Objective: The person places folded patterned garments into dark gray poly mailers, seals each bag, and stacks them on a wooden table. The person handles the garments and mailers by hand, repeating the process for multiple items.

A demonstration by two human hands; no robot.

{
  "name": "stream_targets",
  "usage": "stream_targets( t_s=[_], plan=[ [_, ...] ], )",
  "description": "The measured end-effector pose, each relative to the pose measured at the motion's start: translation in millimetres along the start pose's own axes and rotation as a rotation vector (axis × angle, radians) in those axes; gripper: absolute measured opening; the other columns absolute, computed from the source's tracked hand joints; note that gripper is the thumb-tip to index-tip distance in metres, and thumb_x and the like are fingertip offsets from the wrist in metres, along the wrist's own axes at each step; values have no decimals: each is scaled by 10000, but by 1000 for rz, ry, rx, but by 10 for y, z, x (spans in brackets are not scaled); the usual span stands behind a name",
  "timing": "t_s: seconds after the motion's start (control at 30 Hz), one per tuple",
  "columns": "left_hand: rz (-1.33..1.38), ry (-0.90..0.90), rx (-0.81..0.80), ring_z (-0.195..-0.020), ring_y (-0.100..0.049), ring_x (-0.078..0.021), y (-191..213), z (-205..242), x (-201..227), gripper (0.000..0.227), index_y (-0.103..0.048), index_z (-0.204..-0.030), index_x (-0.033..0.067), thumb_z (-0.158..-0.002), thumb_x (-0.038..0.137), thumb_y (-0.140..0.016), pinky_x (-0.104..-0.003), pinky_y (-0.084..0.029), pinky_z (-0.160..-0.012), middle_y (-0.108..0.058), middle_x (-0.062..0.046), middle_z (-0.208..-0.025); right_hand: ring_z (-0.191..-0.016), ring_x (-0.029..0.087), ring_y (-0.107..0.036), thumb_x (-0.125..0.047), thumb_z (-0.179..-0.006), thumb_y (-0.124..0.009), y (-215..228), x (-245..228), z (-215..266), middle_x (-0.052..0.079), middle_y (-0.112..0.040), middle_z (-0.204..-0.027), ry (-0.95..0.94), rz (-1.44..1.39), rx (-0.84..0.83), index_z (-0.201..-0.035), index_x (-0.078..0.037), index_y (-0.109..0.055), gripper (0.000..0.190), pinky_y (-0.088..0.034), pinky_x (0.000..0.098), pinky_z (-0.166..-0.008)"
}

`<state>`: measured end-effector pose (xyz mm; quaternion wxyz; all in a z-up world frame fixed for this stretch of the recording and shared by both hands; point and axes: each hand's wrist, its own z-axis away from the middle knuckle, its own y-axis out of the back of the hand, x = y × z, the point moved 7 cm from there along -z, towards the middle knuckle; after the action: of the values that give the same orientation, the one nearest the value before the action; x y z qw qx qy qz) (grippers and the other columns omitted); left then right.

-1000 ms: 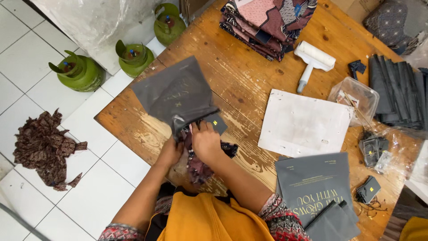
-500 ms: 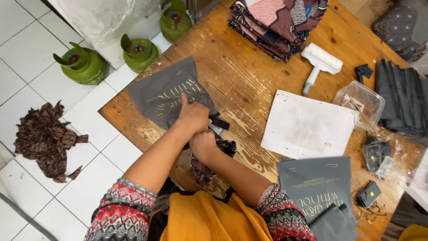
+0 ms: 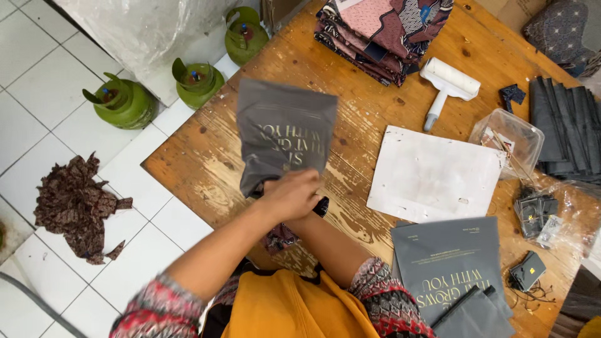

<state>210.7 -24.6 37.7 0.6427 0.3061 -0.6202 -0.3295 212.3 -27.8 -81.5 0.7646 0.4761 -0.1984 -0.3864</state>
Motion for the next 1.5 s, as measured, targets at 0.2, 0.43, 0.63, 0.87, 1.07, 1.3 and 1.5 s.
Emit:
stream_targets(
  t_s=[0.2, 0.43, 0.63, 0.87, 1.07, 1.3, 1.5],
  plan=[
    [779, 822, 520, -1516, -286, -386, 513, 771, -843, 696, -197, -1610, 279, -1004, 469, -483, -562, -298, -1197, -209, -94, -1685, -817, 314, -743, -213, -820, -644, 79, 52, -53, 165, -746, -867, 324, -220, 193, -829, -104, -802, 192, -583, 456, -764],
    [758, 376, 264, -1577, -174, -390, -463, 880, -842, 922, -20, -1669, 263, -994, 389, -635, -484, -223, -1250, -129, -193, -1729, -758, 331, -746, -142, -838, -599, 253, 369, -301, 164, -757, -840, 86, -94, 308, -795, -83, -790, 205, -598, 464, -640],
    [1073, 388, 347, -1465, -412, -320, -526, 734, -898, 1022, 23, -1647, 225, -945, 78, -705, -393, -407, -1153, -268, -221, -1668, -841, 391, -716, -192, -852, -632, 365, 360, -163, 218, -731, -913, 220, -203, 134, -897, -44, -761, 202, -569, 497, -770],
    [1016, 715, 390, -1120, -696, -267, -438, 944, -1111, 960, -146, -1640, 234, -865, 53, -682, -353, -561, -957, -605, -188, -1383, -1115, 407, -633, -259, -971, -612, 753, 1084, 822, 241, -671, -1191, 403, -524, 78, -1261, -50, -673, 363, -506, 477, -954],
    [612, 743, 660, -1038, -748, -258, -346, 1226, -1396, 391, -525, -1266, 81, -945, 85, -748, -372, -587, -946, -749, -175, -1175, -1250, 292, -604, -301, -933, -673, 840, 1803, 802, 174, -509, -1489, -186, -950, 150, -1533, -123, -367, 697, -534, 427, -1006],
    [1121, 834, 420, -1199, -633, -279, -491, 1506, -1303, 618, -423, -1323, 98, -805, 114, -760, -374, -550, -1015, -620, -183, -1313, -1140, 312, -697, -10, -889, -631, -178, 1643, 783, 227, -656, -1298, -68, -1722, 74, -1305, -14, -489, 439, -572, 402, -937],
    [541, 514, 262, -1402, -432, -370, -349, 1606, -830, 1038, -259, -1508, 32, -713, 248, -891, -443, -375, -1147, -408, -246, -1507, -902, 264, -749, -2, -987, -615, -973, 1897, 1085, 192, -730, -1027, -193, -1536, 102, -1081, 63, -671, 127, -635, 383, -821]
  ],
)
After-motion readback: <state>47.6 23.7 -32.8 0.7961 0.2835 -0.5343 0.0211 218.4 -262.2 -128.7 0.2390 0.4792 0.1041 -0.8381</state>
